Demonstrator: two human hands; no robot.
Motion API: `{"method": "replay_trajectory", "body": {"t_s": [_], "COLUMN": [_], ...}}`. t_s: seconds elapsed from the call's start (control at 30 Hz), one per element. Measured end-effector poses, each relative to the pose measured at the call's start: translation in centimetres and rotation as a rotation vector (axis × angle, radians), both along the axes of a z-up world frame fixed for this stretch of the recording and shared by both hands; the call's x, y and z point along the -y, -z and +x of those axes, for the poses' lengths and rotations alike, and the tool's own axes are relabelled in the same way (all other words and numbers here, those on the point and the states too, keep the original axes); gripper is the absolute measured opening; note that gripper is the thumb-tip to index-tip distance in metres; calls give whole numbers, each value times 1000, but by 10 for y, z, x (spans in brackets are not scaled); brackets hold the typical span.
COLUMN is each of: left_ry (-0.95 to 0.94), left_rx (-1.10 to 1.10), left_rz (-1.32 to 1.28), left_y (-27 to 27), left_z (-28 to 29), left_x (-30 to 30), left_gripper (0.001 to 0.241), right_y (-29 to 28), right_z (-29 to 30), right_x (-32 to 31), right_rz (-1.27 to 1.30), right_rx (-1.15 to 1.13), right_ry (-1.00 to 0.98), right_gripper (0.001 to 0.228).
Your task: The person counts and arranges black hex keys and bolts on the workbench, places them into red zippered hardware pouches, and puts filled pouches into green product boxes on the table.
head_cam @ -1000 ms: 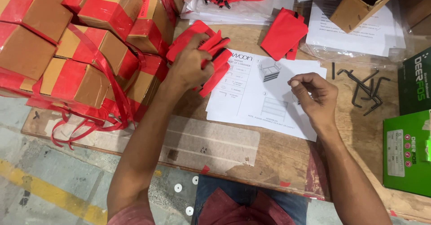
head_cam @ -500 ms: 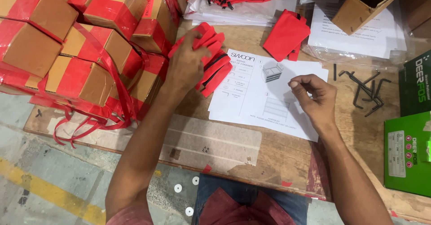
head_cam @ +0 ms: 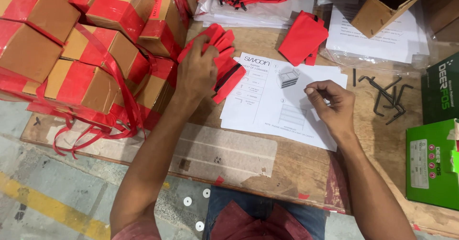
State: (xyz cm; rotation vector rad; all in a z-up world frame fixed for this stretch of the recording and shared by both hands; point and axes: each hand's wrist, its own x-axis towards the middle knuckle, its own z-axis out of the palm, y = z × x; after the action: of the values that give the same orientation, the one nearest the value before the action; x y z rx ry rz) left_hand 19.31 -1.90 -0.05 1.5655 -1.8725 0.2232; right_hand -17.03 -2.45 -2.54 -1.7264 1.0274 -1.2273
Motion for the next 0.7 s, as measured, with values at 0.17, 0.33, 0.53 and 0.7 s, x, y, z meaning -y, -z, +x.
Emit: {"method": "replay_trajectory", "body": {"t_s": [0.17, 0.33, 0.53, 0.7], "left_ry": [77, 101, 246, 241], "left_rx": [96, 186, 71, -144], "left_rz": [171, -15, -61, -45], "left_y": [4, -27, -11, 44], "left_z": [-16, -62, -119, -147], "left_x": [-13, -26, -22, -13], "left_gripper": [15, 30, 28, 21], "right_y": [1, -13, -7, 7], "right_z": [4, 2, -8, -15], "right_x": [1, 0, 10, 33], "right_rz": [-29, -270, -207, -93], "right_rx": [-47, -180, -202, -141], "right_ry": [44, 206, 316, 278], "right_gripper": [8, 9, 18, 36]}}
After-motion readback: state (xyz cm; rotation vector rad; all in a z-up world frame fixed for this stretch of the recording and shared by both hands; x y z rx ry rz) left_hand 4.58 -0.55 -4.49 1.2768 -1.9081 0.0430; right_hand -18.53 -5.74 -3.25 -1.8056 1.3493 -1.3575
